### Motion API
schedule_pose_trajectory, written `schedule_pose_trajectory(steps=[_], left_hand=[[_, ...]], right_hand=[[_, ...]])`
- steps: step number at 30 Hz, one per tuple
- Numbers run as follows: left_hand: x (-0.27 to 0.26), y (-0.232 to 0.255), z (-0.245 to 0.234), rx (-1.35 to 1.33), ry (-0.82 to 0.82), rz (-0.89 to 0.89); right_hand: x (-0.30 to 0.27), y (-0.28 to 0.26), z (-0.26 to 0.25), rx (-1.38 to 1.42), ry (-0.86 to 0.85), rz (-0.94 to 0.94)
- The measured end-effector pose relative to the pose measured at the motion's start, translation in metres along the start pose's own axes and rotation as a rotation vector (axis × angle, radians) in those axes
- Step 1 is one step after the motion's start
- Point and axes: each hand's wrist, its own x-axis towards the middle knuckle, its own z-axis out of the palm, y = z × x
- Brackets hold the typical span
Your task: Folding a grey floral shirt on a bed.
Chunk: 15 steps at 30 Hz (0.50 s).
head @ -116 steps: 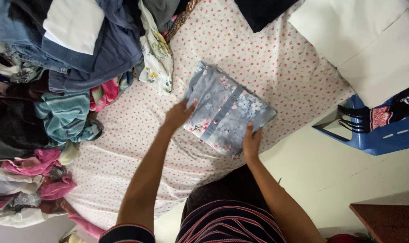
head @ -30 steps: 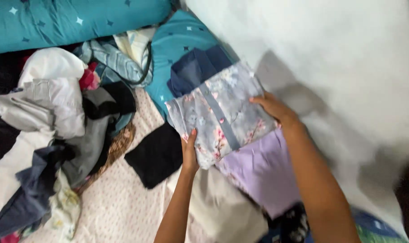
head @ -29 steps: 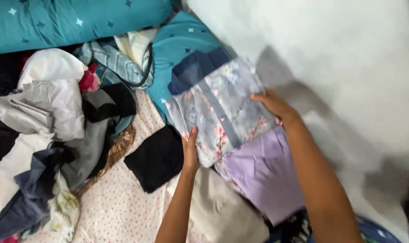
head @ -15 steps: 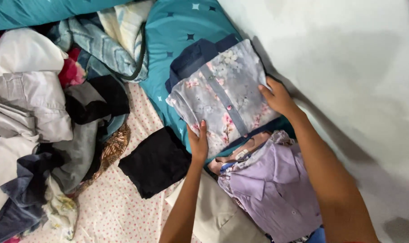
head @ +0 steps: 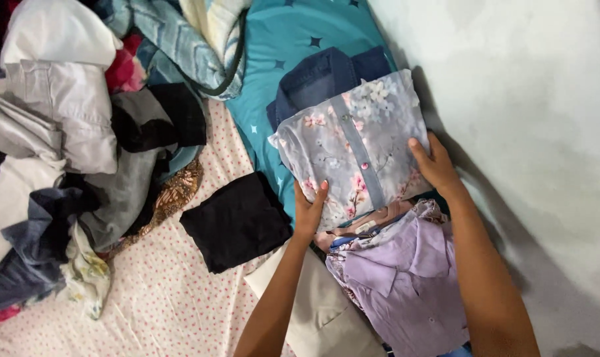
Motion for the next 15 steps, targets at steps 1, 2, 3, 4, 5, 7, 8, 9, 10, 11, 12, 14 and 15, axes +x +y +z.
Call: schedule_pose_trajectory(steps=[1, 2, 3, 4, 5, 7, 8, 9, 10, 11, 12, 14, 15], left_hand=[[0.005, 0.002, -0.001, -0.005, 0.009, 0.002], [0.004, 0.002, -0.006, -0.084, -0.029, -0.095], [0.003, 0.001, -0.01, -0.163, -0.067, -0.191], [0.008, 0.005, -0.015, -0.164, -0.063, -0.193], [0.012, 0.01, -0.019, -0.157, -0.092, -0.264], [0.02, 0.02, -0.024, -0.155, -0.124, -0.331], [0.022, 0.026, -0.026, -0.186, -0.157, -0.319], [0.023, 0.032, -0.029, -0.217, -0.19, -0.308], [0.021, 0.035, -0.034, -0.218, -0.19, -0.307], [0.018, 0.038, -0.04, -0.226, -0.211, -0.316], [0.017, 0.042, -0.046, -0.233, -0.232, -0.319], [0.002, 0.069, -0.05, -0.211, -0.23, -0.358], [-0.008, 0.082, -0.051, -0.189, -0.228, -0.404]], right_hand=[[0.0, -0.009, -0.005, -0.004, -0.008, -0.006], [-0.005, -0.016, -0.008, 0.161, -0.068, 0.145], [-0.011, -0.023, -0.01, 0.324, -0.126, 0.3], [-0.013, -0.032, -0.009, 0.322, -0.131, 0.301], [-0.015, -0.042, -0.008, 0.401, -0.163, 0.458], [-0.017, -0.051, -0.006, 0.475, -0.195, 0.61], [-0.019, -0.049, -0.003, 0.517, -0.214, 0.589], [-0.022, -0.047, 0.0, 0.559, -0.233, 0.567], [-0.028, -0.048, 0.002, 0.558, -0.233, 0.566], [-0.035, -0.049, 0.005, 0.589, -0.246, 0.588], [-0.039, -0.051, 0.008, 0.621, -0.259, 0.603], [-0.056, -0.059, 0.01, 0.596, -0.264, 0.622], [-0.066, -0.063, 0.01, 0.571, -0.267, 0.646]])
